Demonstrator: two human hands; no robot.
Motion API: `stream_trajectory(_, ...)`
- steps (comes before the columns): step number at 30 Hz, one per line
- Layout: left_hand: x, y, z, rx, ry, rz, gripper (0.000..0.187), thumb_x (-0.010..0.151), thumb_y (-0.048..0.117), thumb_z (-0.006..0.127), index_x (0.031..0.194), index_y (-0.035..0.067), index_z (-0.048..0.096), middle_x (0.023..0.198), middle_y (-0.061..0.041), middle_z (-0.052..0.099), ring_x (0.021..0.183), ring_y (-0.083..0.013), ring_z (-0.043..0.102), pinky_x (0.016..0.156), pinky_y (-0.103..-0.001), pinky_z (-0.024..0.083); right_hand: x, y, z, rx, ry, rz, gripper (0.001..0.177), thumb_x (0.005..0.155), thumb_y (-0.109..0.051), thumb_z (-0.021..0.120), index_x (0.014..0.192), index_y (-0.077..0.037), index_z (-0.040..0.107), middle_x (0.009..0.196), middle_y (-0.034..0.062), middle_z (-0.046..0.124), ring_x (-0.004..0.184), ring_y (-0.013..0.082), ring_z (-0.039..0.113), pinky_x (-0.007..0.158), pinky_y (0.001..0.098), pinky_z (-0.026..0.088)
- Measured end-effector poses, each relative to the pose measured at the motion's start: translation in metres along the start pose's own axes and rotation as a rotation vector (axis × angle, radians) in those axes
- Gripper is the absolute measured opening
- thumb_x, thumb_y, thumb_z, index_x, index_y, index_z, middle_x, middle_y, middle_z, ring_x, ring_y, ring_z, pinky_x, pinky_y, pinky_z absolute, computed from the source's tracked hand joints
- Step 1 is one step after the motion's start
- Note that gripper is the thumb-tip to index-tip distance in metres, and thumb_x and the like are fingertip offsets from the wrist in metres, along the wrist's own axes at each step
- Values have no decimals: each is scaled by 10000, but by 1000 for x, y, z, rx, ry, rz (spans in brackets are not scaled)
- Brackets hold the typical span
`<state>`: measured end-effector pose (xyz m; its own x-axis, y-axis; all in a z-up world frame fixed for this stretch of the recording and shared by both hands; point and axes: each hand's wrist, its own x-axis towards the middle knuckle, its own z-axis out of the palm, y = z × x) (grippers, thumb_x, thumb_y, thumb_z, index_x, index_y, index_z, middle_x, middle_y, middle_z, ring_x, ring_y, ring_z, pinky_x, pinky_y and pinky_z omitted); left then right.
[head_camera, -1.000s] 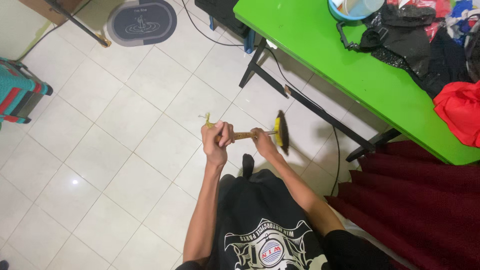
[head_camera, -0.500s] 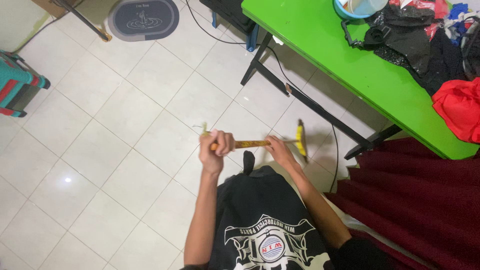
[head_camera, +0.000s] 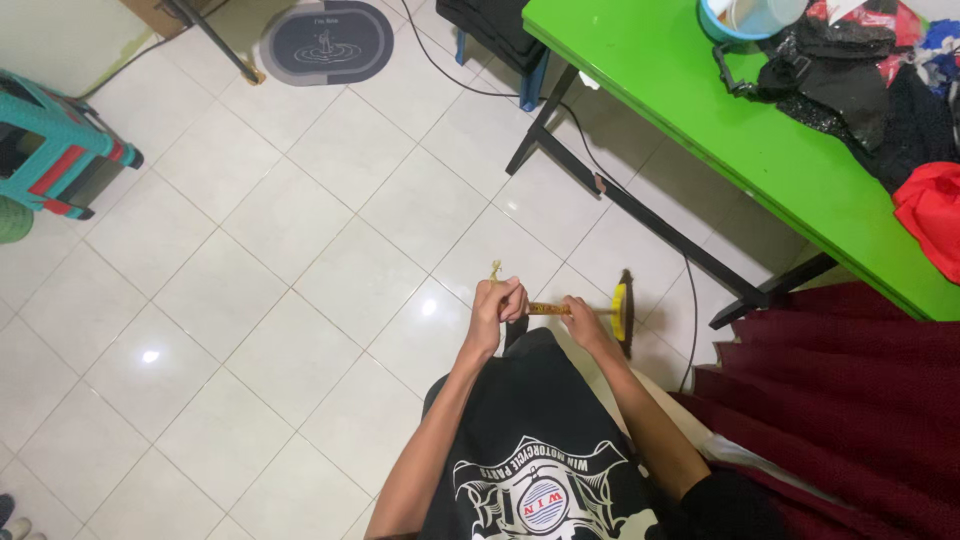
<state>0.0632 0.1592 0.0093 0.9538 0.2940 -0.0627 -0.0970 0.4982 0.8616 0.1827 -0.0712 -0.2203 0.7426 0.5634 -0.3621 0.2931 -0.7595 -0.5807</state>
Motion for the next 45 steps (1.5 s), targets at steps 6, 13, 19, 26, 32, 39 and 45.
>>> stream_trajectory(6,-42,8,-16,62,89,36,561,1014,311,449,509,90,346,481,-22,330,486,-148,337,579,-315,350,-5,-17,29,64,-33,-123,223,912,-31,607,1133,-56,585,1102,177,624,1088,390,609,907,481,490)
stream_trajectory(13,-76,43,-23,78,146,69,547,1012,287,470,515,93,351,501,-14,336,501,-142,342,548,-314,307,1,-49,61,154,-46,-211,141,932,-3,605,1068,-38,607,1056,168,660,1067,374,641,919,452,497)
stream_trajectory(19,-96,74,-23,227,156,103,544,1007,289,468,509,85,386,487,-25,351,482,-143,356,548,-318,350,1,-94,70,229,24,-273,196,920,-20,628,1113,-51,608,1121,178,643,1085,388,613,905,451,492)
stream_trajectory(26,-113,92,-56,97,25,240,545,1029,262,436,506,134,348,489,-34,357,480,-167,332,541,-317,340,-18,-143,16,-6,-168,-295,176,931,-96,653,1088,-70,576,1104,118,654,1070,345,636,853,454,489)
stream_trajectory(32,-126,108,-72,-11,-12,272,570,1016,241,407,458,175,308,406,-8,276,399,-157,248,508,-312,361,-46,-140,8,-54,-164,-272,229,894,-165,700,1041,-73,550,1083,103,646,1044,347,635,849,474,484)
stream_trajectory(39,-115,99,-48,-47,38,218,586,1024,226,380,446,168,304,397,6,248,385,-140,258,498,-326,378,-31,-101,33,-118,-305,-106,219,922,-215,677,1073,-77,601,1129,133,647,1081,331,647,908,461,493)
stream_trajectory(45,-89,94,-36,-32,50,202,580,1033,253,387,467,173,288,396,6,250,379,-129,241,467,-309,339,-23,-87,35,-15,-340,-34,313,905,-242,692,1136,-74,564,1138,153,635,1084,339,631,922,454,485)
